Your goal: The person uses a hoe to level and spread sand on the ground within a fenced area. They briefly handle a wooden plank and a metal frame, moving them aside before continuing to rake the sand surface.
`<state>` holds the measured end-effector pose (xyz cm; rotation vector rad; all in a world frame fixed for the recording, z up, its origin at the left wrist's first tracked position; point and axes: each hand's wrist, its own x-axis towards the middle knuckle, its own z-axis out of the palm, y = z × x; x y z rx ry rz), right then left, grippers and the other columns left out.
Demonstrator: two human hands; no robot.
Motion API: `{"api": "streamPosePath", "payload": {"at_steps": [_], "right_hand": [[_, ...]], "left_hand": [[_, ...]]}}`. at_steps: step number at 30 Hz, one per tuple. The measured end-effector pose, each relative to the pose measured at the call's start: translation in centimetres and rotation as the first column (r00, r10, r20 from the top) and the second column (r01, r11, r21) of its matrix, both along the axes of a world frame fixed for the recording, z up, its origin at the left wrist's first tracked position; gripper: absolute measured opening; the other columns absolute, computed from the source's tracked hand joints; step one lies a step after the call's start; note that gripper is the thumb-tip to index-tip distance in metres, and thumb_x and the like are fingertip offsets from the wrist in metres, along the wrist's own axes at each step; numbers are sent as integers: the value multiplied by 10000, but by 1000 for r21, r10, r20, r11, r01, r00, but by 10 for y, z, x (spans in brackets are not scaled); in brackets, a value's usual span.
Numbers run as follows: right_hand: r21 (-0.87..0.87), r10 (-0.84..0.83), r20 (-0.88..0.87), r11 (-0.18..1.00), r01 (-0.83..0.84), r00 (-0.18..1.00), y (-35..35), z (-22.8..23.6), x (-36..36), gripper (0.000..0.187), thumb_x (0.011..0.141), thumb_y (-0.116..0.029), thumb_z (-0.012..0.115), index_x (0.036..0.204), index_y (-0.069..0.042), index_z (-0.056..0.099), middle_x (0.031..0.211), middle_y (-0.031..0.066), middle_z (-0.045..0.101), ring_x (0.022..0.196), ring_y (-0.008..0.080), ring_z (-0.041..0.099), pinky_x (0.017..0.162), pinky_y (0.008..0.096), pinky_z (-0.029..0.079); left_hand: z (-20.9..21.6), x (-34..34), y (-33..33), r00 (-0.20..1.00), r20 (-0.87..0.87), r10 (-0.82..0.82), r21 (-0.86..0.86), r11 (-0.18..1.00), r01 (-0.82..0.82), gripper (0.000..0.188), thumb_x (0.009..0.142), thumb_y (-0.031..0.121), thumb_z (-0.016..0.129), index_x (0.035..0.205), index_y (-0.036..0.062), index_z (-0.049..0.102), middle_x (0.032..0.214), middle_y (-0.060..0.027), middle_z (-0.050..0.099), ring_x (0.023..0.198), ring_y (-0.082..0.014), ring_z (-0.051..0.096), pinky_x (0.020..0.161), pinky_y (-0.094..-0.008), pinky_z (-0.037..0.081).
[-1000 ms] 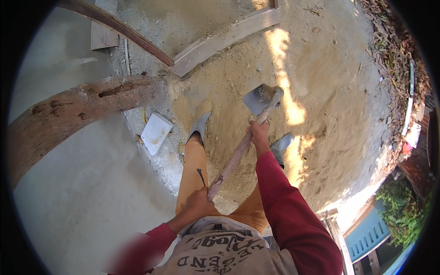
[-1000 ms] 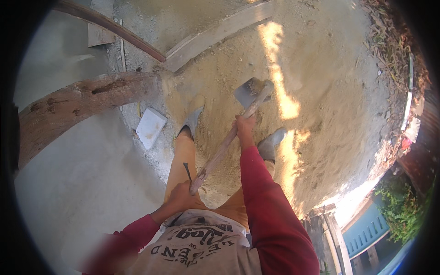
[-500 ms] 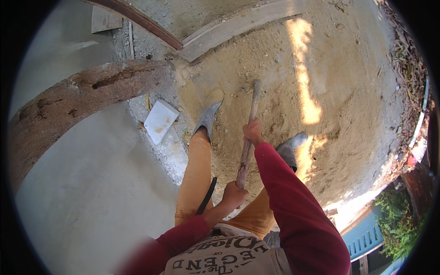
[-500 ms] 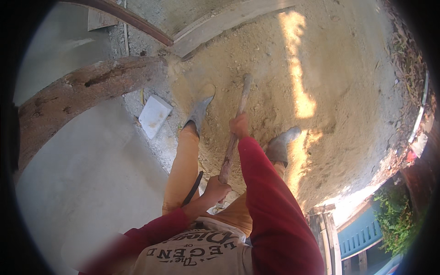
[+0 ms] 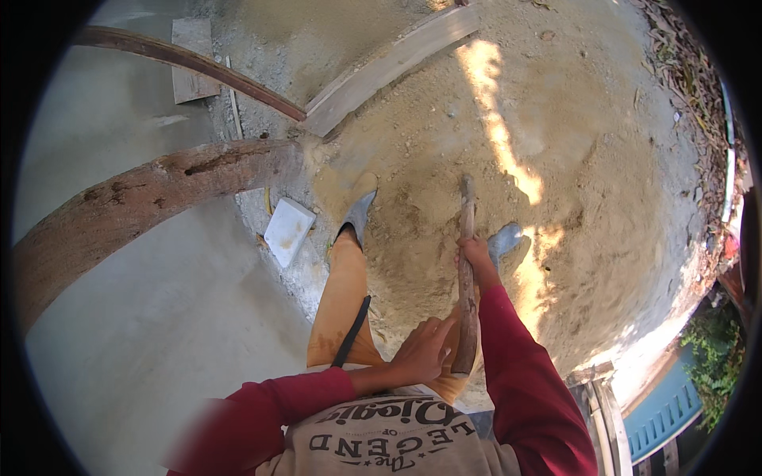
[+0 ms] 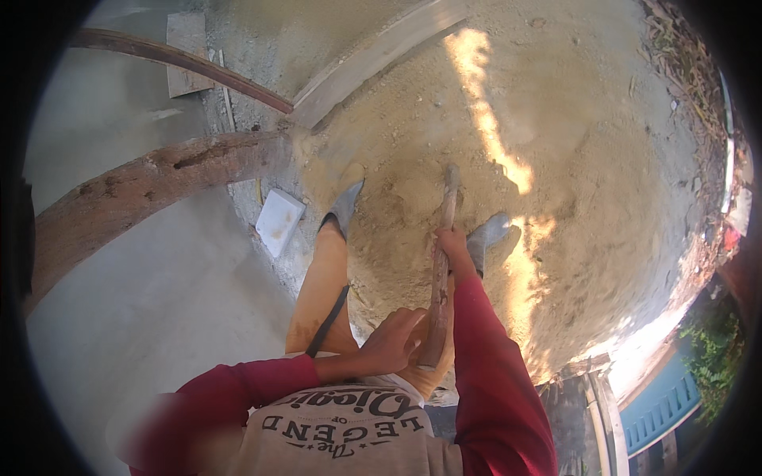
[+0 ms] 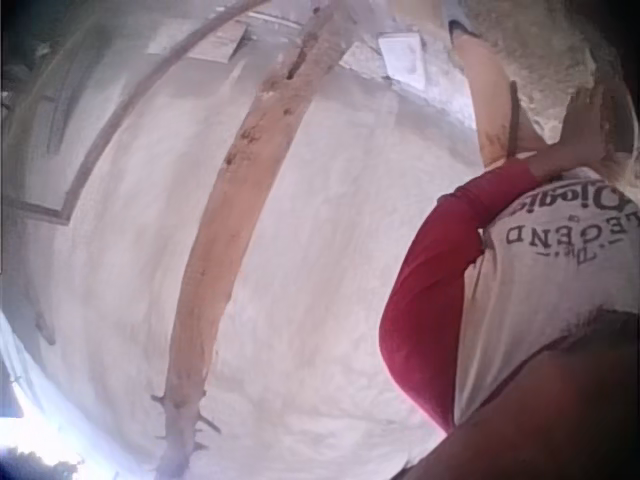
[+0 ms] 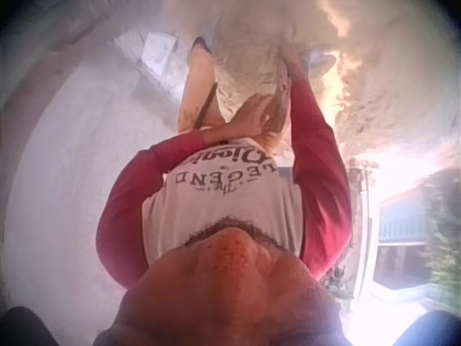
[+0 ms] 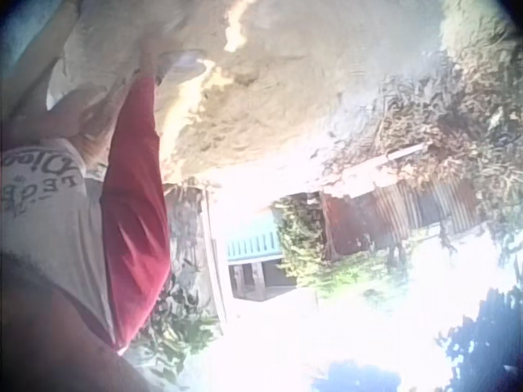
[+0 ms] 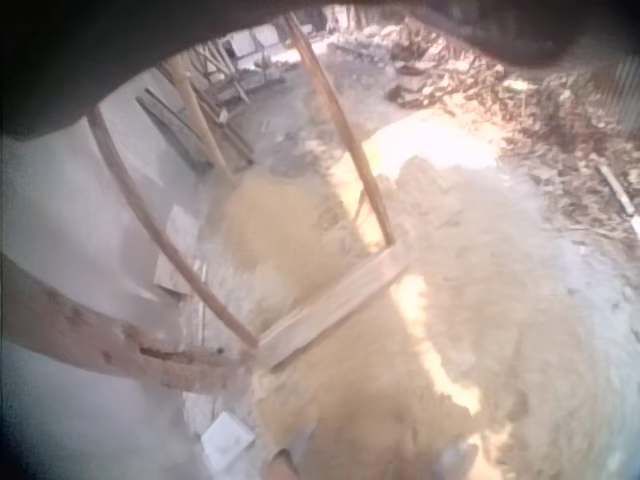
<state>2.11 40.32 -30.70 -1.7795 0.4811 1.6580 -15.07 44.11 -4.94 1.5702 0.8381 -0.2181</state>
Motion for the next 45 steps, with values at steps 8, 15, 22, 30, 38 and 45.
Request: {"api": "streamPosePath", "payload": {"at_steps": [8, 15, 22, 30, 38, 45], "right_hand": [[-33, -628, -139, 776, 630, 766, -149, 135, 76, 188, 979, -201, 574, 877, -61, 501, 654, 44, 529, 506, 143, 520, 472, 262, 493], [441, -798, 353, 602, 666, 488, -204, 257, 71, 346, 971, -294, 617, 1167, -33, 503, 954, 99, 597, 800, 248, 595, 730, 385, 535], [37, -813, 236, 555, 831, 532, -268, 175, 148, 221, 918, -251, 529, 1014, -70, 612, 827, 80, 661, 677, 249, 653, 584, 340, 544], [308, -914, -171, 306, 901, 369, 135, 185, 145, 137, 802, -62, 581, 936, -32, 571, 823, 118, 643, 732, 315, 654, 731, 465, 568], [864, -542, -404, 40, 502, 737, 446, 503, 74, 154, 870, -16, 567, 1011, -9, 505, 819, 123, 530, 743, 276, 561, 837, 474, 515], [963, -612, -205, 12, 268, 764, 384, 502, 98, 293, 885, -103, 559, 1175, -96, 518, 772, 31, 541, 681, 192, 520, 702, 401, 473]], "left_hand": [[53, 132, -80, 543, 820, -180, 55, 970, 238, 330, 734, 177, 836, 911, 52, 587, 971, -101, 622, 956, -303, 608, 876, -443, 485], [141, 213, -46, 461, 885, 60, -199, 945, 259, 357, 804, 241, 824, 738, 73, 516, 733, -53, 529, 642, -243, 525, 636, -379, 416], [153, 245, 113, 634, 508, 583, -812, 569, 128, 340, 915, 114, 717, 683, 101, 469, 574, 8, 496, 486, -77, 477, 475, -295, 385], [294, 70, 372, 201, 941, 272, -318, 915, 248, 227, 861, 154, 631, 734, 43, 480, 565, -77, 482, 526, -214, 523, 565, -362, 448], [266, -225, 386, -232, 859, 457, -487, 586, -647, 311, 867, 179, 753, 1126, 91, 604, 1077, -47, 634, 1170, -225, 563, 1115, -445, 359], [150, -207, 343, -128, 628, 768, -495, 267, -827, 774, 806, 136, 838, 1444, 107, 401, 1259, -108, 576, 1229, -275, 529, 1041, -437, 483]]}}
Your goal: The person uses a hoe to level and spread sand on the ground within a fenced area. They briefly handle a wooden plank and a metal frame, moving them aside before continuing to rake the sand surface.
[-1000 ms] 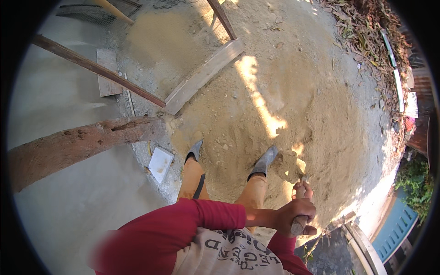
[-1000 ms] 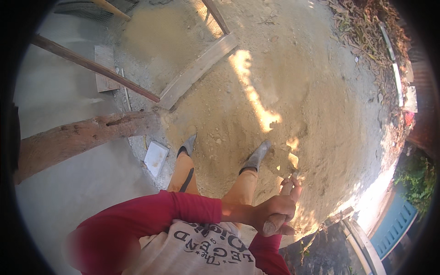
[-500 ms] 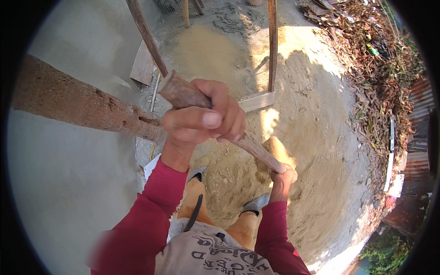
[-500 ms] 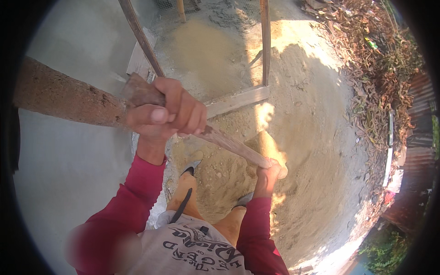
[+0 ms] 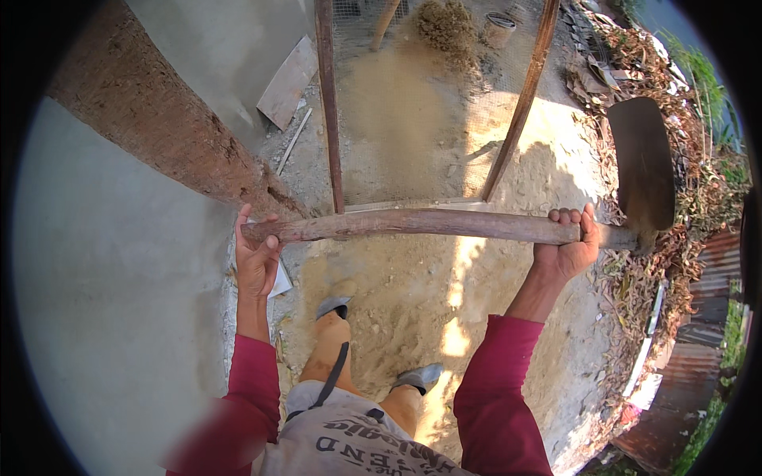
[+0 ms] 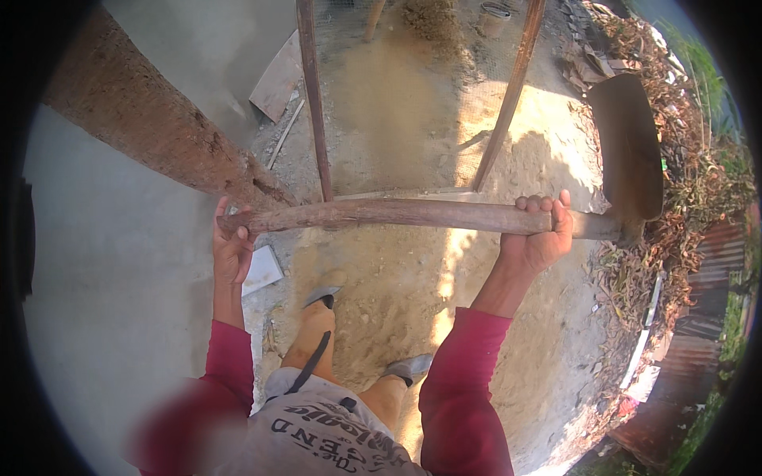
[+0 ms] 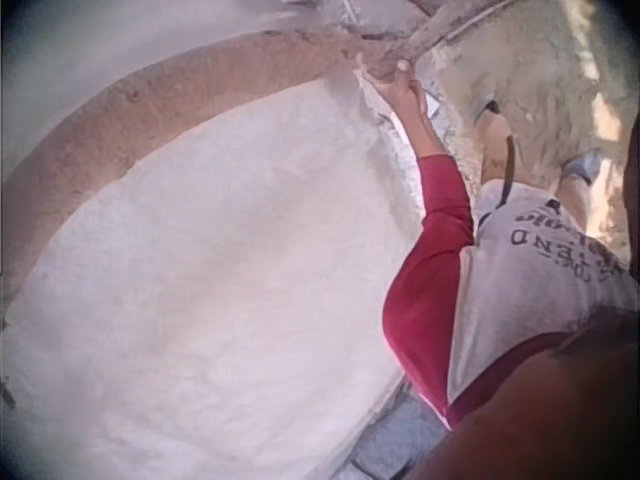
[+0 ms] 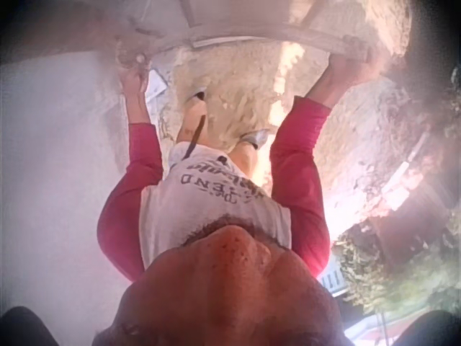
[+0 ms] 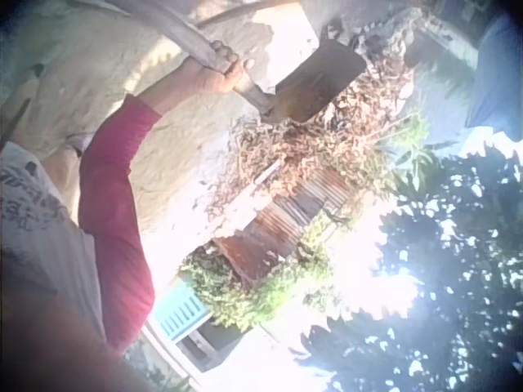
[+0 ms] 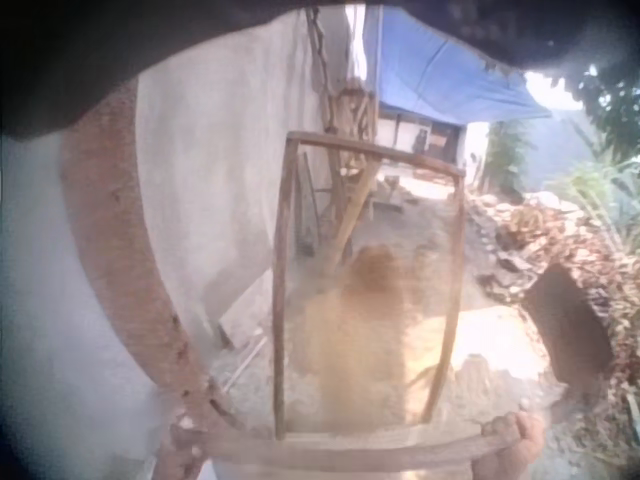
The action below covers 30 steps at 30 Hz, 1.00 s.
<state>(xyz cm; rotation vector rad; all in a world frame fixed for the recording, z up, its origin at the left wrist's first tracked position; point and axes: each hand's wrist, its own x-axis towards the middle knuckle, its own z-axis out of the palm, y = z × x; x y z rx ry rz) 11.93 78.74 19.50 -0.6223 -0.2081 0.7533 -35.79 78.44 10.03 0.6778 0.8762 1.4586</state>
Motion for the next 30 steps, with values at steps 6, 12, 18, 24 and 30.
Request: {"api": "streamPosePath", "payload": {"at_steps": [6, 12, 18, 24, 30], "right_hand": [[-398, -218, -237, 911, 111, 947, -114, -123, -33, 104, 864, -95, 572, 952, -107, 519, 717, 18, 536, 614, 183, 519, 630, 369, 467], [-773, -419, -430, 629, -86, 800, -251, -302, -81, 185, 833, -54, 605, 986, -38, 501, 709, 96, 522, 581, 251, 537, 557, 431, 478], [-915, -480, -293, 393, -96, 827, -333, -415, -106, 303, 772, 39, 660, 1034, 40, 508, 756, 143, 570, 539, 288, 589, 468, 430, 519], [-931, -395, -58, 353, 93, 917, -376, -460, 40, 270, 814, 24, 696, 996, 75, 502, 786, 144, 597, 593, 255, 619, 526, 363, 534], [-920, 24, 261, 308, 242, 965, -375, -439, 137, 278, 949, -145, 606, 1127, -7, 443, 811, 116, 571, 520, 199, 593, 456, 356, 526]], "left_hand": [[-10, -29, -56, 5, -999, -52, -48, 954, 297, 585, 542, 167, 970, 1051, 72, 699, 1170, -106, 594, 1003, -289, 604, 954, -440, 472], [-10, -41, -116, -865, -335, -372, -931, 271, 244, 395, 689, 397, 840, 919, 94, 737, 801, -134, 706, 866, -320, 681, 806, -436, 512], [-46, -12, -178, -782, -326, -531, -943, 126, 308, 333, 731, 216, 733, 1041, 102, 686, 839, -201, 700, 825, -396, 680, 757, -508, 537], [-125, 135, -263, -670, -358, -650, -911, 87, 403, 270, 765, 153, 692, 1003, 52, 615, 791, -224, 683, 770, -434, 678, 705, -530, 526], [-218, 334, -353, -437, -421, -795, -830, 144, 538, 378, 784, 180, 679, 1110, 9, 593, 912, -246, 690, 905, -457, 662, 794, -522, 523]]}}
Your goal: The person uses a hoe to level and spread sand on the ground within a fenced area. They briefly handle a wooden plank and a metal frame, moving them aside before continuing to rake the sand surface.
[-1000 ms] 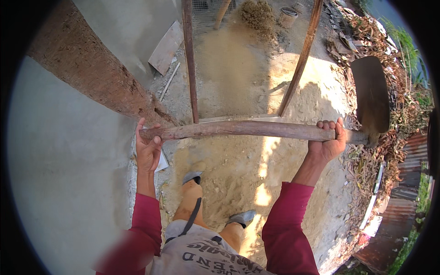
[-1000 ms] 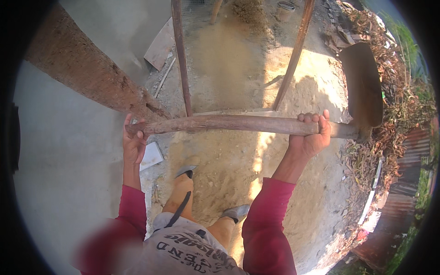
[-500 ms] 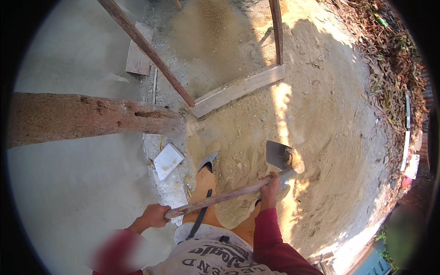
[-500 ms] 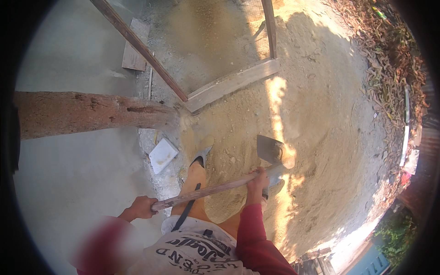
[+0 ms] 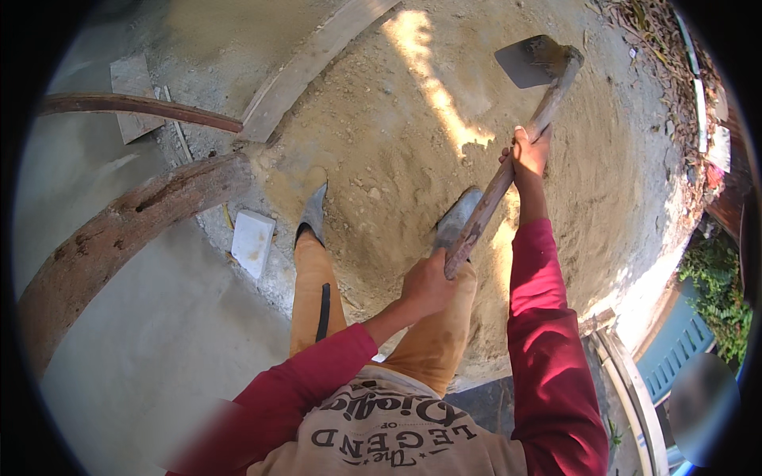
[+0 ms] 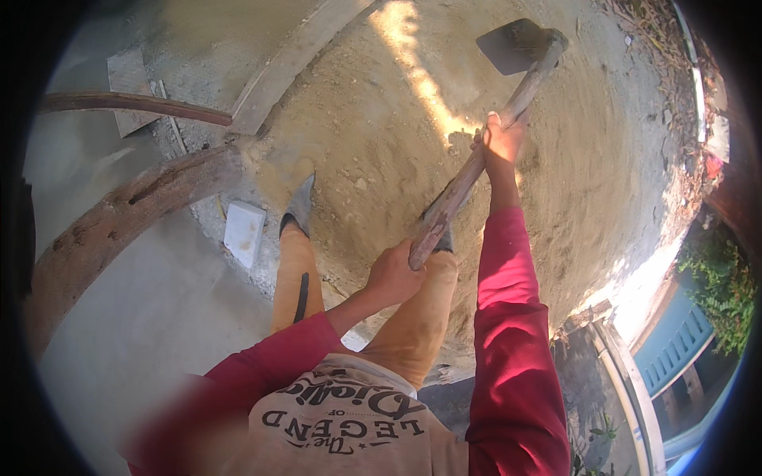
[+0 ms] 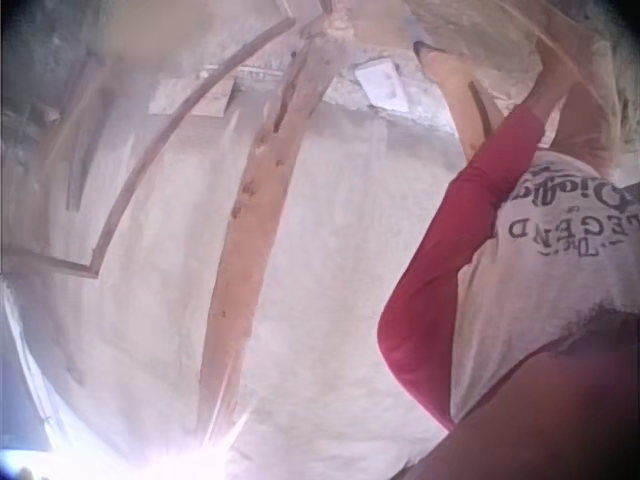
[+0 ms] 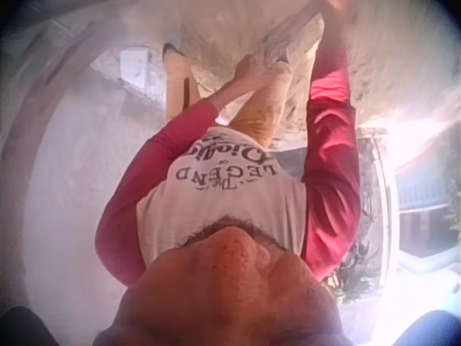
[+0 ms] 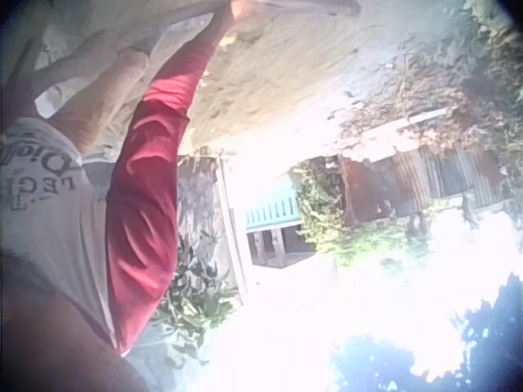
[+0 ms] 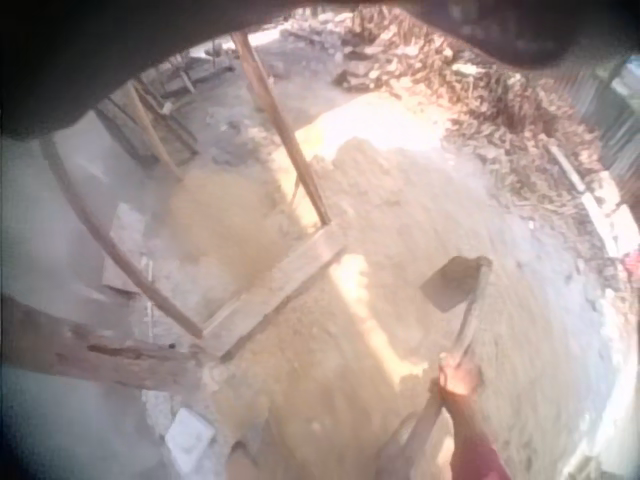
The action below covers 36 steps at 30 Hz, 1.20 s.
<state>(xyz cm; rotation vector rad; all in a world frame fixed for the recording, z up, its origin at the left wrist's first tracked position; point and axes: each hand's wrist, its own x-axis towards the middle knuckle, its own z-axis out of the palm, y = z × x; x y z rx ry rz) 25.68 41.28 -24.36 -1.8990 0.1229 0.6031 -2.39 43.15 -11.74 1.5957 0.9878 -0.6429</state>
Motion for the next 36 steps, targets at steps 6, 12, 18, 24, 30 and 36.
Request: {"api": "streamPosePath", "payload": {"at_steps": [6, 12, 18, 24, 30, 36], "right_hand": [[-184, 150, -160, 967, -178, 976, -25, -103, -56, 429, 955, -232, 593, 1277, -42, 382, 841, 163, 578, 490, 236, 608, 408, 378, 511], [-429, 228, -345, 825, -369, 911, -117, -181, -235, 638, 865, -190, 602, 1404, 65, 374, 1184, 338, 613, 1072, 460, 643, 896, 502, 528], [-108, -56, -712, 994, -31, 700, -127, -101, -160, 214, 923, -134, 598, 1079, -4, 530, 723, 127, 596, 486, 217, 580, 451, 375, 511], [-29, -187, -817, 958, 285, 545, -193, -3, -135, 196, 966, -208, 584, 1009, -25, 528, 734, 88, 590, 558, 182, 588, 479, 318, 516], [85, -232, -917, 680, 728, 324, -263, 107, -120, 231, 1010, -189, 536, 966, 34, 494, 782, 68, 566, 634, 132, 577, 561, 209, 547], [182, -440, -748, 585, 791, 497, -181, 223, -101, 384, 1007, -230, 554, 1236, 63, 459, 1038, 175, 601, 850, 185, 629, 655, 284, 578]], "left_hand": [[-72, 14, -48, 958, -165, 235, -142, 955, -259, 216, 773, 93, 680, 938, -19, 597, 729, -150, 650, 652, -318, 661, 571, -445, 502], [-25, -61, -53, 890, -448, 87, -375, 885, -275, 260, 839, 182, 706, 834, -40, 571, 594, -106, 603, 472, -216, 611, 402, -351, 446], [41, 5, -40, 989, -143, 45, -372, 923, -96, 216, 906, 203, 677, 910, -1, 609, 685, -112, 596, 624, -255, 625, 594, -397, 496], [127, 32, -62, 630, 698, -340, 287, 939, 189, 444, 848, 255, 767, 1164, 9, 574, 1072, -174, 606, 1086, -363, 602, 981, -507, 438], [180, 79, -118, 336, 940, 53, -139, 962, 236, 300, 816, 214, 816, 845, 33, 578, 894, -86, 618, 908, -282, 587, 871, -444, 432], [235, 139, -12, 290, 694, 660, -650, 746, -142, 481, 890, 309, 779, 628, 68, 455, 581, -32, 474, 522, -152, 483, 504, -341, 364]]}}
